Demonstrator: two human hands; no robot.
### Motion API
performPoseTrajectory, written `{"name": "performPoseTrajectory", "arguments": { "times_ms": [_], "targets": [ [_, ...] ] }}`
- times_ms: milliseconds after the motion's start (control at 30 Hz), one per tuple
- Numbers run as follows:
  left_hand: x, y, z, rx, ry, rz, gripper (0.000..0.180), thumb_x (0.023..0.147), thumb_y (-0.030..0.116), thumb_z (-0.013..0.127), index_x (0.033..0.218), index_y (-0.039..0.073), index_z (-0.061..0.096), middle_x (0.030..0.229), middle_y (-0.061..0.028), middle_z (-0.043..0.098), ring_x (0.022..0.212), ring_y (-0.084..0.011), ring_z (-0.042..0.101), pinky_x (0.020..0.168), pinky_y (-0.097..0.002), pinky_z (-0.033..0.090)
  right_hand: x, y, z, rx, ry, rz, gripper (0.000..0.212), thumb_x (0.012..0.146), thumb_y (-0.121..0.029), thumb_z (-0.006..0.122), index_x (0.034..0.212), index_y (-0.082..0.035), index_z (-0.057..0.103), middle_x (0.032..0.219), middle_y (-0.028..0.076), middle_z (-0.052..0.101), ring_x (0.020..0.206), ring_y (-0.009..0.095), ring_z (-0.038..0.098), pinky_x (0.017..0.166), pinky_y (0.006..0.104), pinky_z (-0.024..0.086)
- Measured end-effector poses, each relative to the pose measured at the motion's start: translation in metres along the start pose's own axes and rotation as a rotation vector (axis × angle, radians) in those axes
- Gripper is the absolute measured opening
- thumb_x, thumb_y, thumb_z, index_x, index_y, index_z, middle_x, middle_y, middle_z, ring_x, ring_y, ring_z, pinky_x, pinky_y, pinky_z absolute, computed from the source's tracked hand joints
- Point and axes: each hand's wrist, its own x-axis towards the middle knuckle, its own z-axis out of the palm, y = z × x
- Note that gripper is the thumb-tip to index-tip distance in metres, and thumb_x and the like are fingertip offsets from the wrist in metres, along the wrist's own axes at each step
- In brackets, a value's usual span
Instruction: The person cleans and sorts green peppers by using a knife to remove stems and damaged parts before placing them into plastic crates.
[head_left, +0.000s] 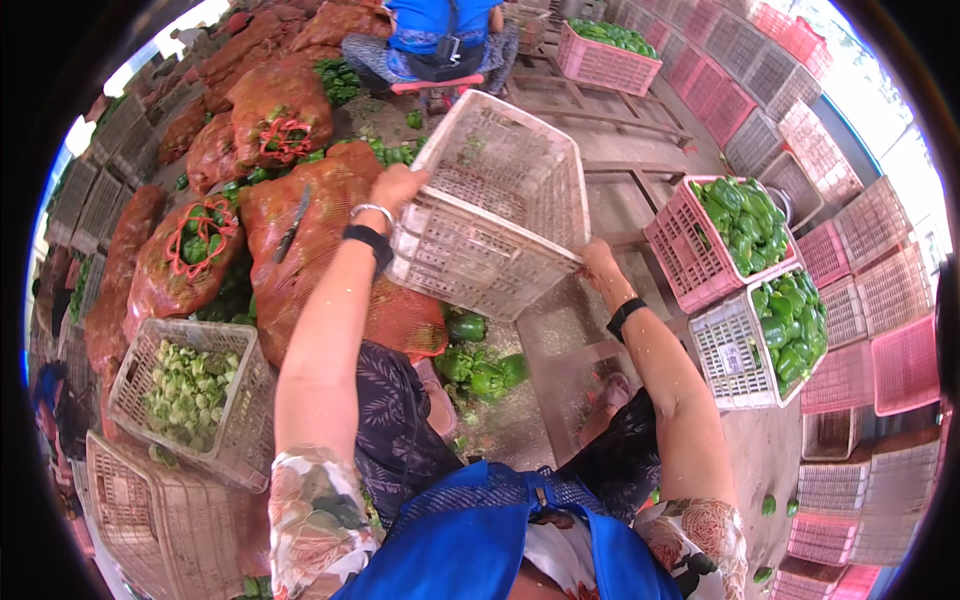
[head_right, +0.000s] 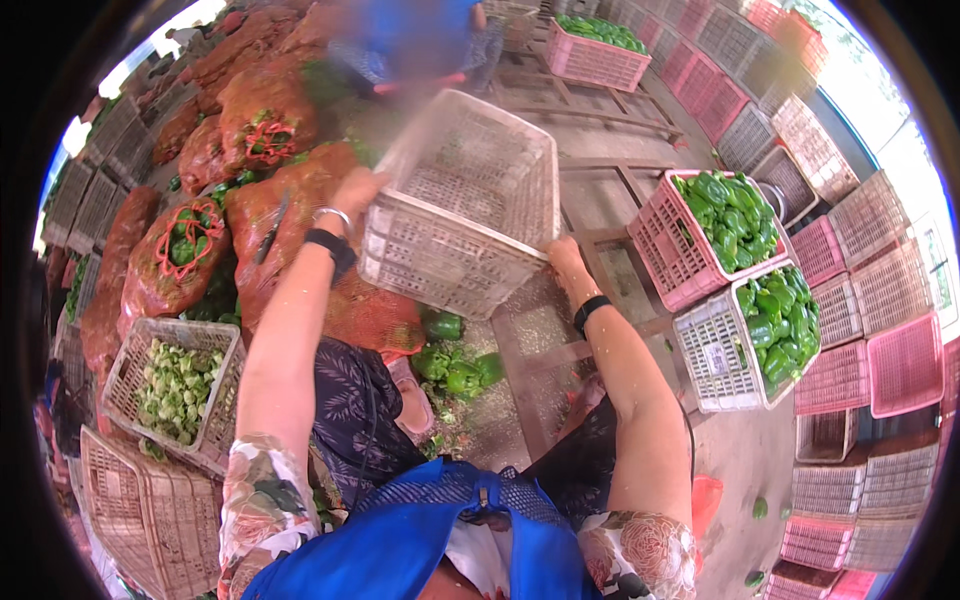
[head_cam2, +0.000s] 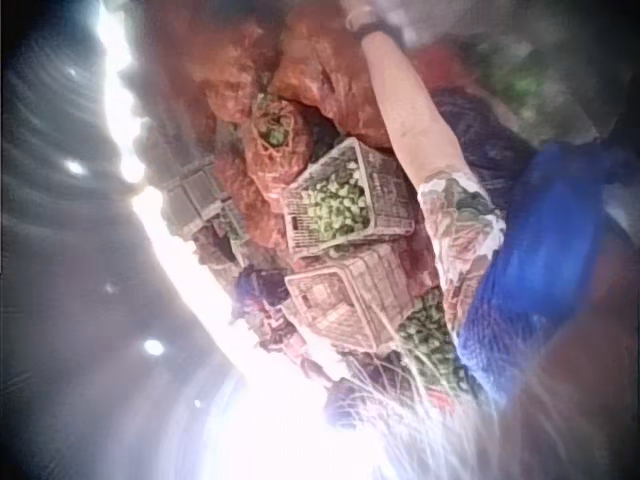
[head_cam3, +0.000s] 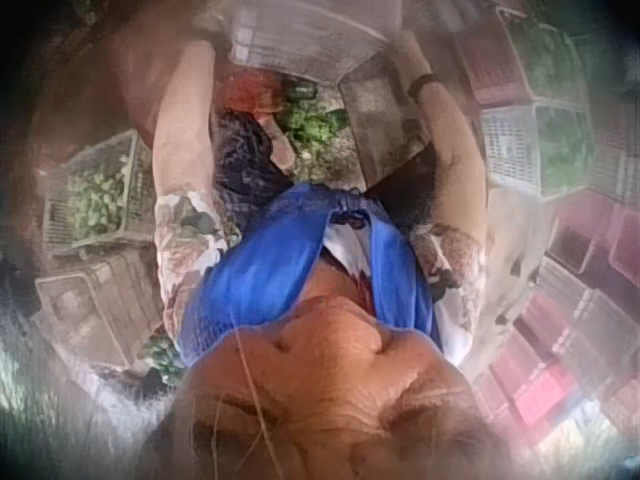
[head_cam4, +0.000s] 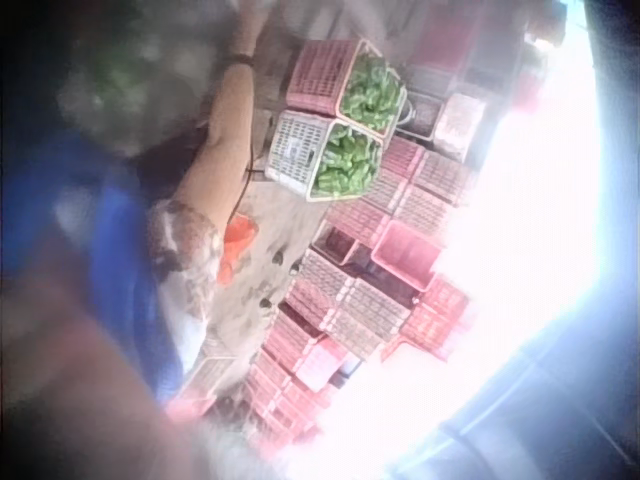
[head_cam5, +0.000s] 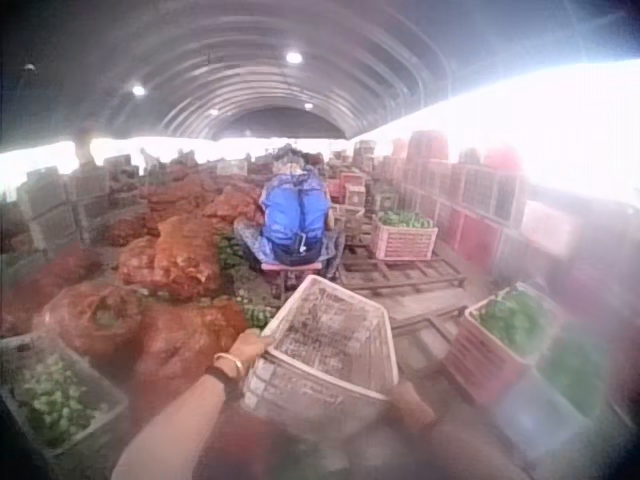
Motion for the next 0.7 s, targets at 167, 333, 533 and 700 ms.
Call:
{"name": "performPoseTrajectory", "arguments": {
  "times_ms": [167,333,533,700],
  "targets": [
    [-0.016,-0.007,0.019,-0.513,0.053,-0.147,0.042,0.073,0.021,0.068,0.097,-0.013,0.061,0.095,-0.0235,0.067,0.084,-0.0299,0.066,0.073,-0.0396,0.051,0.003,0.025,-0.013,0.457,-0.013,-0.357,0.018,0.080,-0.016,0.067,0.086,-0.001,0.061,0.076,0.005,0.059,0.061,0.018,0.059,0.050,0.0346,0.049],
    [-0.092,0.052,0.037,-0.920,-0.193,-0.223,0.020,0.072,0.010,0.068,0.079,-0.009,0.065,0.068,-0.0081,0.061,0.060,-0.0192,0.059,0.054,-0.0347,0.048,-0.025,-0.015,-0.165,-0.204,0.064,-0.684,0.015,0.073,-0.011,0.069,0.080,0.001,0.065,0.064,0.004,0.056,0.061,0.016,0.057,0.055,0.0324,0.048],
    [-0.164,0.067,0.093,-0.802,-0.787,-0.266,0.012,0.081,0.018,0.067,0.078,0.006,0.063,0.060,0.0016,0.050,0.054,-0.0097,0.048,0.043,-0.0266,0.036,-0.075,0.026,-0.201,-0.794,0.260,-0.373,0.030,0.069,-0.018,0.073,0.084,0.006,0.064,0.068,0.018,0.064,0.065,0.026,0.064,0.056,0.0388,0.050],
    [-0.110,0.066,0.029,-0.852,-0.659,0.204,0.019,0.078,0.020,0.067,0.093,0.009,0.069,0.081,0.0010,0.067,0.070,-0.0082,0.060,0.058,-0.0260,0.043,-0.073,0.100,-0.221,-1.041,0.382,-0.428,0.028,0.069,-0.017,0.063,0.079,0.010,0.062,0.076,0.032,0.062,0.076,0.048,0.062,0.064,0.0512,0.050]
  ]
}}
